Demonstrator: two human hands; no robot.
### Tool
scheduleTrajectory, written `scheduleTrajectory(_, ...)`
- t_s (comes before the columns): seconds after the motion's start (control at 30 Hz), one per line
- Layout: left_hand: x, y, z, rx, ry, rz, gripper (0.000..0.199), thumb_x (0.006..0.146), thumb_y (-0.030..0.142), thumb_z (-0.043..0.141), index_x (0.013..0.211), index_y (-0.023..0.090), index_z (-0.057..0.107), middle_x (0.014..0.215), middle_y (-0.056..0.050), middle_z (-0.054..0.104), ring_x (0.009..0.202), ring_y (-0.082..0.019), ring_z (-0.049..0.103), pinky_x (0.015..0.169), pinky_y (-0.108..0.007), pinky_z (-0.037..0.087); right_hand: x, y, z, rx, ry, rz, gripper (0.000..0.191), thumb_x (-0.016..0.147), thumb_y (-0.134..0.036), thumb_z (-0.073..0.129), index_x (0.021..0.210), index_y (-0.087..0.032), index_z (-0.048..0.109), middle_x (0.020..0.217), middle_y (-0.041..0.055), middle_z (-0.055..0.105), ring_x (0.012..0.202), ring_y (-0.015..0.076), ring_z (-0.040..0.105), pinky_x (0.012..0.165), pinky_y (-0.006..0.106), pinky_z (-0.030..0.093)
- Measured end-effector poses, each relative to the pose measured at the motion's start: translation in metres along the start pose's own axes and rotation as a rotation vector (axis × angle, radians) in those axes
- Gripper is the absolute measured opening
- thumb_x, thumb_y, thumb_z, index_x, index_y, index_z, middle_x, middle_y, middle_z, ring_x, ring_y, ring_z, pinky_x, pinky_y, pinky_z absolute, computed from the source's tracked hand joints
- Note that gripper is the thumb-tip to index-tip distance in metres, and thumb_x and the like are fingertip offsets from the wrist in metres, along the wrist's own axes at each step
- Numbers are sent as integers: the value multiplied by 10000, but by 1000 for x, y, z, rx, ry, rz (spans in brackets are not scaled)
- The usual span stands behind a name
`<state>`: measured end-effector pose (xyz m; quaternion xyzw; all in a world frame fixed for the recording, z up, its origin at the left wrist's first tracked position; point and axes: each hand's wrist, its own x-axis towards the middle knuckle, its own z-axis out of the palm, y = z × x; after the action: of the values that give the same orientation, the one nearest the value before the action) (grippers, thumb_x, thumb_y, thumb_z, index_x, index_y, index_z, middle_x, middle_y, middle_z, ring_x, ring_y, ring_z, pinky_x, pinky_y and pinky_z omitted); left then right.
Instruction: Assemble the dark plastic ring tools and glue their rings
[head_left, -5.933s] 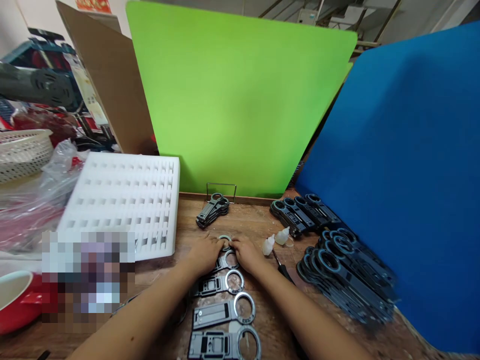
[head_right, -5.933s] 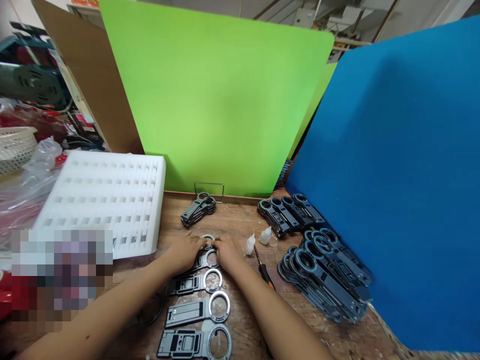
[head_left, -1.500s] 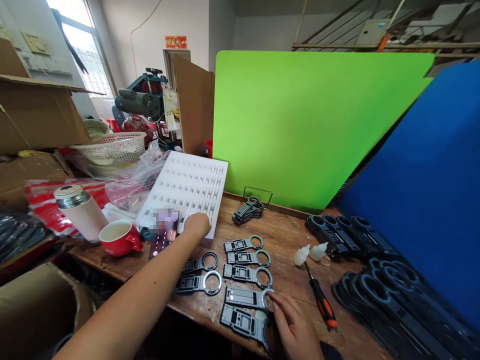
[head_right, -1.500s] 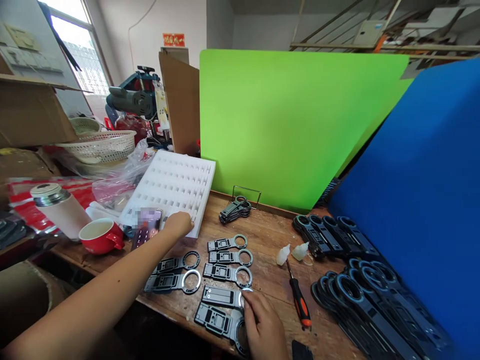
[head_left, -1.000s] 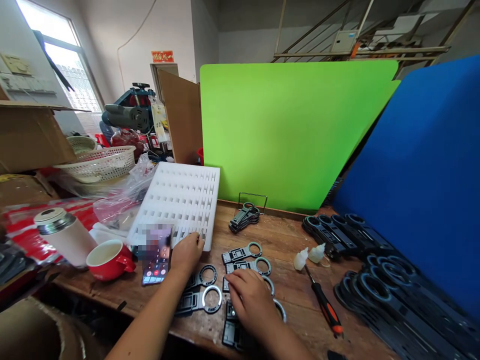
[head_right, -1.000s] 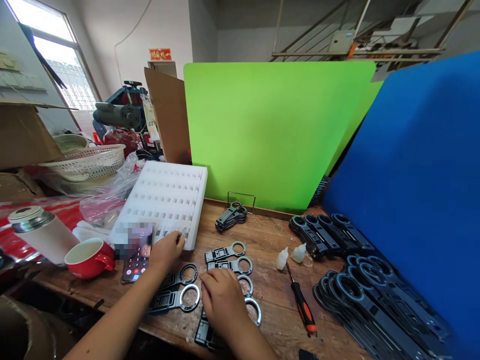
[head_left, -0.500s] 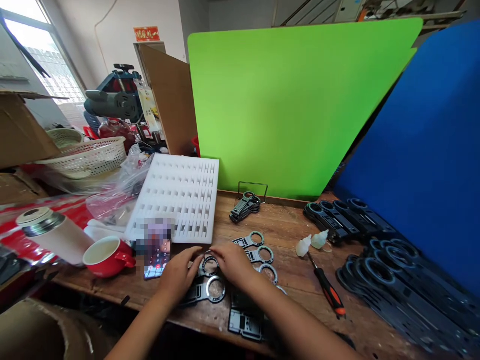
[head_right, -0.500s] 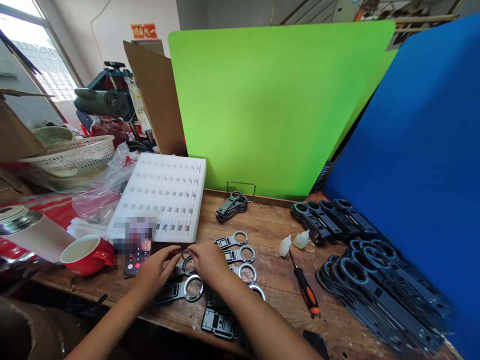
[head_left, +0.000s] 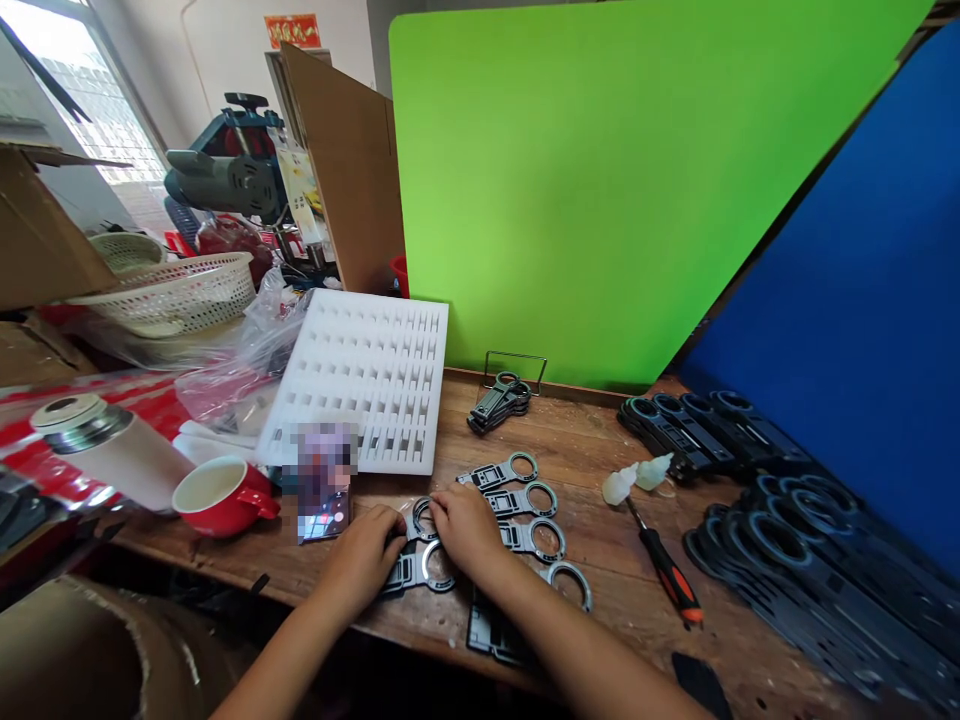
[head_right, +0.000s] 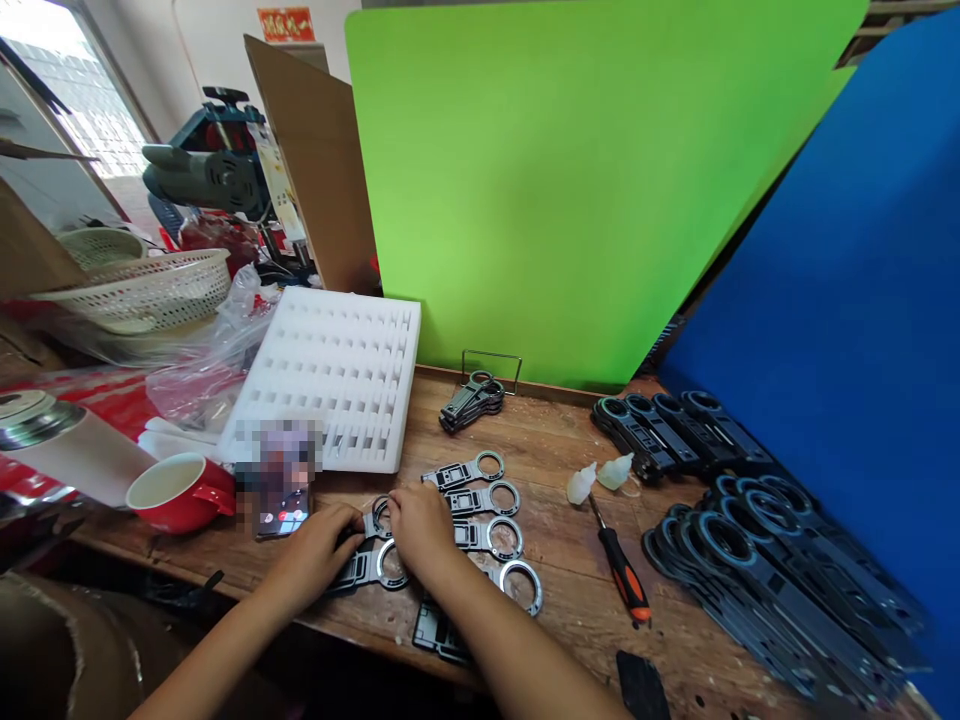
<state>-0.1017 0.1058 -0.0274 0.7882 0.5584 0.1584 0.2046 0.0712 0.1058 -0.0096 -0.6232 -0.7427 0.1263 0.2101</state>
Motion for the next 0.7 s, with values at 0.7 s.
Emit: scheduleTrajectory(0.7, -5, -4, -1, 71, 1, 74, 238, 865, 294, 466, 1033, 318, 634, 1049, 1, 643, 961, -172, 595, 848, -289, 430, -6, 1, 1, -320, -1, -116, 274, 919, -284, 397, 965, -183, 647, 933, 88, 664, 933, 255, 508, 789, 411, 332)
